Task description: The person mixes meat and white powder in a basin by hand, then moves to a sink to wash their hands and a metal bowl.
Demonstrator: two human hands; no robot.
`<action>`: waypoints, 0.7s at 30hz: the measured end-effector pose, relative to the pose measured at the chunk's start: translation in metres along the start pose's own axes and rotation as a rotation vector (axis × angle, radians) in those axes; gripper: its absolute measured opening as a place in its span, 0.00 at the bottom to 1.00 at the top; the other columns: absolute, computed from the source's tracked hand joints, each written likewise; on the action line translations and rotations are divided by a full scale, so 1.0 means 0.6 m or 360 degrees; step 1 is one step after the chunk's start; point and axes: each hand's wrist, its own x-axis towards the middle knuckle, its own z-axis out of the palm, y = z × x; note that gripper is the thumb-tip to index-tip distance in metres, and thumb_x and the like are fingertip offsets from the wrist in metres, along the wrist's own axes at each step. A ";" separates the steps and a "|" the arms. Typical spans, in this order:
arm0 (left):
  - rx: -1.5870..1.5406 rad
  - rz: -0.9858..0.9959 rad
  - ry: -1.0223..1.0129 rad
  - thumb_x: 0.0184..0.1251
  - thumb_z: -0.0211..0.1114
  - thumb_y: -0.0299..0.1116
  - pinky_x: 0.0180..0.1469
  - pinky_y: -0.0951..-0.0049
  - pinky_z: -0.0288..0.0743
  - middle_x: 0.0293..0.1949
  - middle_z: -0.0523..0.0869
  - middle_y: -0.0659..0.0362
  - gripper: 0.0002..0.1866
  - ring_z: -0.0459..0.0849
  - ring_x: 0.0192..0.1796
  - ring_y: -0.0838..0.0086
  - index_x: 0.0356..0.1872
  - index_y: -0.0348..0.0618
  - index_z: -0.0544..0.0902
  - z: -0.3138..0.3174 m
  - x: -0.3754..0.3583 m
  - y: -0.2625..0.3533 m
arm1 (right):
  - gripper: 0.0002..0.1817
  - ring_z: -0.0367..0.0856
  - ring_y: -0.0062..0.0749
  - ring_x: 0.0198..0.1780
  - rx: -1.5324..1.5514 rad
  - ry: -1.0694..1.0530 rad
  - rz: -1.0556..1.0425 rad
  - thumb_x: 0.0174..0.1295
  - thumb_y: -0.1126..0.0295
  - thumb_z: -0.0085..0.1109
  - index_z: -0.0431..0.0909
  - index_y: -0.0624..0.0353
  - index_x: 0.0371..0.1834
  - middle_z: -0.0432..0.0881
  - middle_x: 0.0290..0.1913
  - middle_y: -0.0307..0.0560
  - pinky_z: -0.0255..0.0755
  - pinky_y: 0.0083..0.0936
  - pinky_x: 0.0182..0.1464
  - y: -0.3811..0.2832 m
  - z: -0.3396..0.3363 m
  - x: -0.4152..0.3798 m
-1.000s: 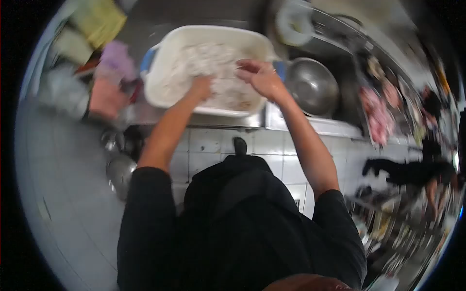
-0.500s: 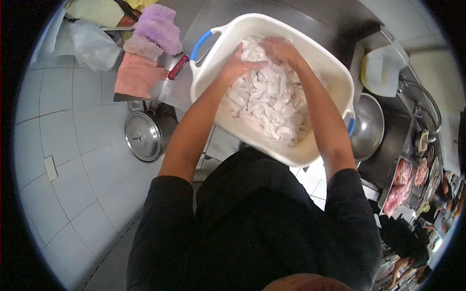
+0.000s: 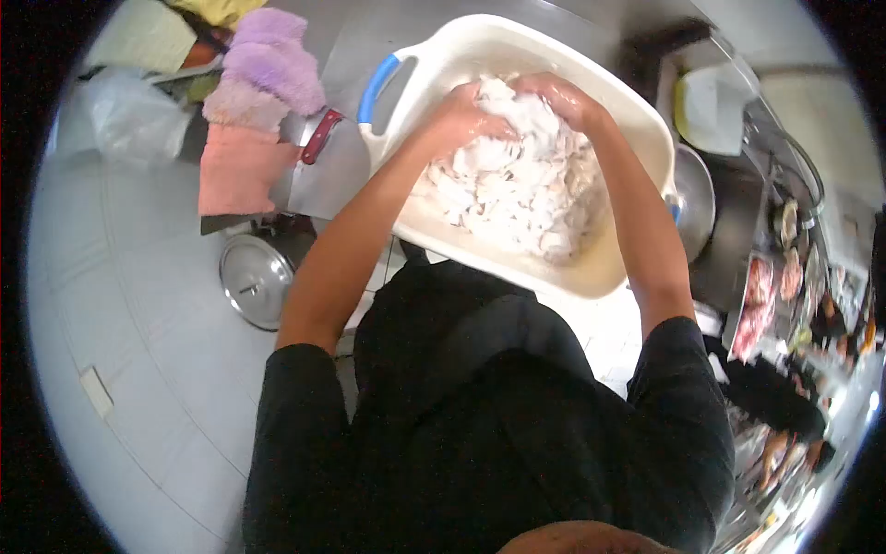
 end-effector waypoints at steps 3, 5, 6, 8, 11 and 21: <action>0.0598 0.0091 -0.0457 0.38 0.76 0.31 0.48 0.66 0.75 0.45 0.81 0.49 0.32 0.81 0.47 0.62 0.51 0.38 0.76 0.043 -0.058 0.044 | 0.25 0.70 0.43 0.55 -0.0468 0.0302 -0.0081 0.57 0.53 0.55 0.76 0.63 0.50 0.75 0.51 0.55 0.62 0.32 0.60 0.006 0.041 -0.134; 0.1281 0.0185 -0.0693 0.39 0.75 0.36 0.56 0.60 0.70 0.53 0.78 0.45 0.33 0.76 0.57 0.57 0.53 0.43 0.77 0.074 -0.091 0.060 | 0.25 0.67 0.46 0.57 -0.0566 0.0468 0.0200 0.57 0.52 0.56 0.77 0.62 0.48 0.74 0.51 0.55 0.61 0.33 0.61 0.030 0.087 -0.189; 0.1505 0.0274 -0.0759 0.40 0.74 0.39 0.59 0.56 0.65 0.56 0.74 0.45 0.33 0.71 0.61 0.56 0.54 0.45 0.77 0.087 -0.101 0.039 | 0.28 0.64 0.50 0.61 -0.0795 0.0457 0.0150 0.55 0.50 0.56 0.75 0.60 0.51 0.71 0.55 0.58 0.58 0.39 0.63 0.093 0.108 -0.202; 0.1714 0.0657 -0.0752 0.42 0.71 0.46 0.60 0.48 0.59 0.56 0.73 0.47 0.32 0.66 0.63 0.56 0.53 0.47 0.78 0.112 -0.117 -0.047 | 0.31 0.59 0.54 0.66 -0.1166 0.0301 0.0072 0.50 0.50 0.60 0.73 0.58 0.55 0.68 0.59 0.64 0.55 0.45 0.66 0.139 0.147 -0.236; 0.1928 0.0365 -0.1172 0.42 0.69 0.47 0.59 0.46 0.58 0.58 0.72 0.47 0.32 0.65 0.64 0.57 0.53 0.47 0.78 0.125 -0.111 -0.046 | 0.25 0.65 0.58 0.60 -0.1132 0.0379 0.0054 0.44 0.60 0.64 0.74 0.63 0.44 0.73 0.48 0.68 0.59 0.43 0.63 0.156 0.187 -0.220; 0.2057 0.0126 -0.1082 0.50 0.54 0.28 0.59 0.47 0.61 0.40 0.84 0.44 0.18 0.81 0.49 0.55 0.42 0.31 0.80 0.090 -0.005 -0.104 | 0.11 0.82 0.48 0.39 -0.1568 0.0063 0.0156 0.48 0.68 0.57 0.81 0.59 0.34 0.83 0.32 0.53 0.76 0.41 0.39 0.167 0.156 -0.025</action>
